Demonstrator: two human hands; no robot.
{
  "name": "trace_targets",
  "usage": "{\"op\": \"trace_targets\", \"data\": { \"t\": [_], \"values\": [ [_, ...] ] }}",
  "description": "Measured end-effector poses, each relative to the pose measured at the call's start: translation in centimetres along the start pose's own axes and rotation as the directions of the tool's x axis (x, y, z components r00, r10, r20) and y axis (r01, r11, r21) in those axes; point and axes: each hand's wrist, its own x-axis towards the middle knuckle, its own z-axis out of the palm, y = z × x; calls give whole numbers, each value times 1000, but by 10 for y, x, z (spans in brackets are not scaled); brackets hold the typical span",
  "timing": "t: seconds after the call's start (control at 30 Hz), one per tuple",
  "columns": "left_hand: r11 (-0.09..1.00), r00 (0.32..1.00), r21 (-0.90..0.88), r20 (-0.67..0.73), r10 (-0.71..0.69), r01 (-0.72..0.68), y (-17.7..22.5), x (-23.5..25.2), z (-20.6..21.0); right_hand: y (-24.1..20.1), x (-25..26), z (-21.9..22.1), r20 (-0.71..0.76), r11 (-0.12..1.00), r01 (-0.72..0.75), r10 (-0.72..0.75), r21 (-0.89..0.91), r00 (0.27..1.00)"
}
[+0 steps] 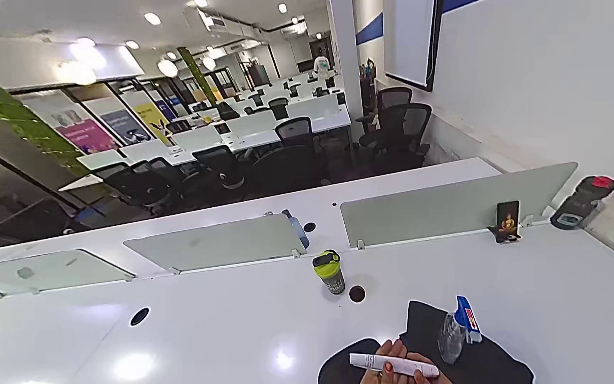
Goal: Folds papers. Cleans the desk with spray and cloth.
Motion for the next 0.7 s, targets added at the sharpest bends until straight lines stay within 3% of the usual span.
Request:
{"op": "trace_targets", "data": {
  "t": [0.17, 0.27, 0.37, 0.43, 0.5, 0.57, 0.6, 0.67, 0.7],
  "values": [
    [991, 976, -118, -197, -92, 69, -1, -3, 8, 11, -1, 12, -99, 968, 93, -72, 233, 992],
    [950, 928, -210, -245, -281, 232, -11, -7, 0, 16, 4, 14, -173, 981, 124, -97, 152, 980],
    [849, 814, -230, -252, -523, 475, -16, -12, -5, 22, 5, 16, -269, 993, 91, -67, 77, 961],
    [799, 758, -244, -258, -599, 549, -11, -10, -3, 22, 8, 21, -329, 994, 50, -16, 95, 944],
    [779, 745, -241, -233, -625, 578, -10, -8, -8, 21, 11, 26, -383, 995, 1, 38, 101, 923],
    [785, 757, -105, -213, -617, 610, -8, -6, -21, 18, 16, 25, -422, 997, 2, 31, 78, 906],
    [797, 788, 50, -197, -583, 602, -6, -6, -30, 15, 22, 22, -443, 998, 31, -6, 50, 896],
    [766, 898, 502, -54, -436, 402, 0, -4, -61, 3, 35, 14, -497, 995, 89, -98, -43, 862],
    [665, 934, 715, 48, -355, 216, 3, -1, -83, -1, 41, 8, -496, 987, 108, -153, -118, 855]
  ]
}}
